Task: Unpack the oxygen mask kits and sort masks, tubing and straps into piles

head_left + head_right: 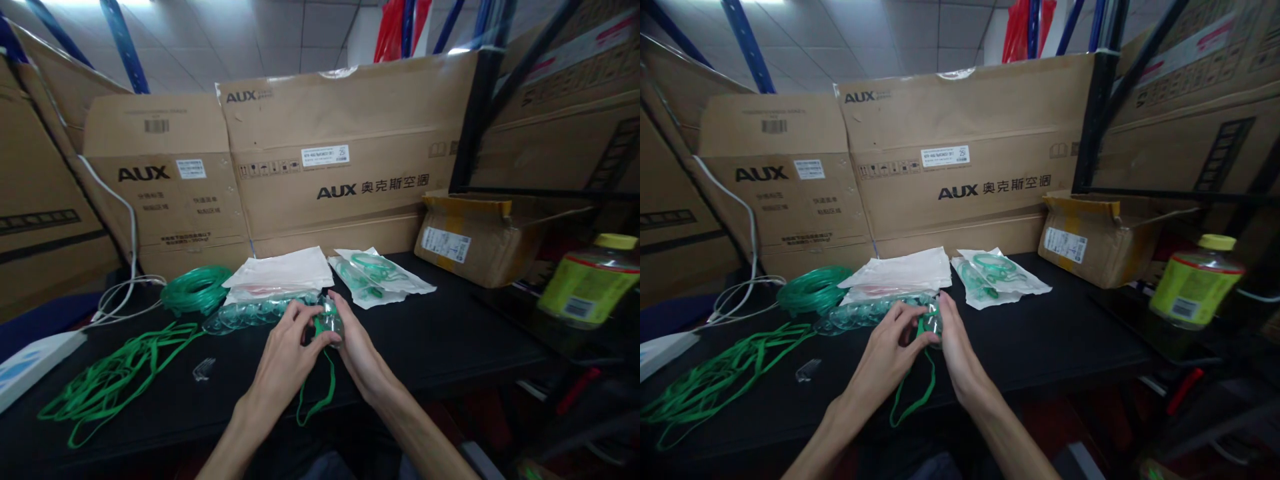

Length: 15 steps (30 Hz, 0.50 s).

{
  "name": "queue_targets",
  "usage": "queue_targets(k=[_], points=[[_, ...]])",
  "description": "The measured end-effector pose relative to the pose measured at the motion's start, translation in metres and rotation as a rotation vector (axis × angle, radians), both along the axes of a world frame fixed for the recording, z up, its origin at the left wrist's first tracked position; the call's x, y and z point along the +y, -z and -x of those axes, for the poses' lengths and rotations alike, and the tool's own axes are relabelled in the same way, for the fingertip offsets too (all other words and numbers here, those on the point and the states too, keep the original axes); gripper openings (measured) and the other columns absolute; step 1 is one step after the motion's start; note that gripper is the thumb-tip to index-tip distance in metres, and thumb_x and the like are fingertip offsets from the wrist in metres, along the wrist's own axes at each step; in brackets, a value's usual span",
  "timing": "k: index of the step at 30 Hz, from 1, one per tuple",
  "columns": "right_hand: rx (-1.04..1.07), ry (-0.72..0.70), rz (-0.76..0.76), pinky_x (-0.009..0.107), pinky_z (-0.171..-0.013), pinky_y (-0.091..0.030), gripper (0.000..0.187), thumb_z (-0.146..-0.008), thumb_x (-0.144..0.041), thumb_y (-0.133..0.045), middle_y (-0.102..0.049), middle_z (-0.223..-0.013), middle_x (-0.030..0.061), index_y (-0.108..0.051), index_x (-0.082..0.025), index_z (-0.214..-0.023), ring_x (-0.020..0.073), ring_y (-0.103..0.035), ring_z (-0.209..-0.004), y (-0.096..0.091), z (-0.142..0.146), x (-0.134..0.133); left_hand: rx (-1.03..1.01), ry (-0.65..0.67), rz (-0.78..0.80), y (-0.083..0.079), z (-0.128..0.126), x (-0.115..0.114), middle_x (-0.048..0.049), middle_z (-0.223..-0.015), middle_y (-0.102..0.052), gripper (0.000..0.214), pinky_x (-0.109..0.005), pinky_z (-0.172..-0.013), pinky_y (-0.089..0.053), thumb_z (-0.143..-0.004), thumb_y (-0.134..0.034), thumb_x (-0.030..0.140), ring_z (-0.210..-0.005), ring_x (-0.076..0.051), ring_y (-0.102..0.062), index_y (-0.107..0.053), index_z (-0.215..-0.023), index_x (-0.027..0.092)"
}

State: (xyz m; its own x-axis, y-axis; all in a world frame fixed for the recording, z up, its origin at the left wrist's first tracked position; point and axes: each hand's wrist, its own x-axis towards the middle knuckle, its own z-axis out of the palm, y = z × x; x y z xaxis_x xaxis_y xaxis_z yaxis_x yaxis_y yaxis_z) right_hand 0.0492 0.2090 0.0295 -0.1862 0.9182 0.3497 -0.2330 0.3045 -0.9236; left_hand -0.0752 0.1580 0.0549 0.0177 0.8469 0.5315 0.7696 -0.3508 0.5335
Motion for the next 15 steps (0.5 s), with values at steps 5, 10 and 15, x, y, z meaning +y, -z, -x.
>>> queue_targets(k=[5, 10, 15], points=[[0.113, -0.148, 0.273, 0.045, -0.104, -0.050, 0.077, -0.089, -0.057, -0.065, -0.054, -0.149, 0.0138, -0.042, -0.022, -0.154, 0.0283, -0.059, -0.129, 0.005, -0.017, -0.020, 0.033, 0.012, 0.028, 0.002, 0.001, -0.001, -0.0023, -0.100, -0.058, 0.015, -0.029, -0.072, -0.047, -0.098, -0.058, 0.030, -0.077, -0.016, -0.061, -0.069, -0.091, 0.023], [0.045, -0.190, 0.189, 0.039, -0.112, -0.044, 0.078, -0.079, -0.042, -0.077, -0.041, -0.159, 0.0140, -0.049, -0.019, -0.148, 0.0281, -0.053, -0.137, -0.003, -0.025, -0.027, 0.002, -0.045, -0.026, 0.003, 0.004, 0.000, -0.0028, -0.101, -0.059, 0.018, -0.030, -0.072, -0.047, -0.099, -0.055, 0.034, -0.075, -0.016, -0.059, -0.067, -0.091, 0.023], [-0.052, -0.020, 0.048, 0.032, -0.089, -0.058, 0.059, -0.083, -0.035, -0.070, -0.052, -0.148, 0.0174, -0.049, -0.020, -0.136, 0.0239, -0.069, -0.112, -0.001, -0.019, -0.026, -0.044, 0.047, 0.029, 0.001, 0.002, -0.001, 0.0003, -0.085, -0.060, 0.021, -0.029, -0.072, -0.045, -0.101, -0.052, 0.034, -0.072, -0.016, -0.056, -0.061, -0.086, 0.022]])
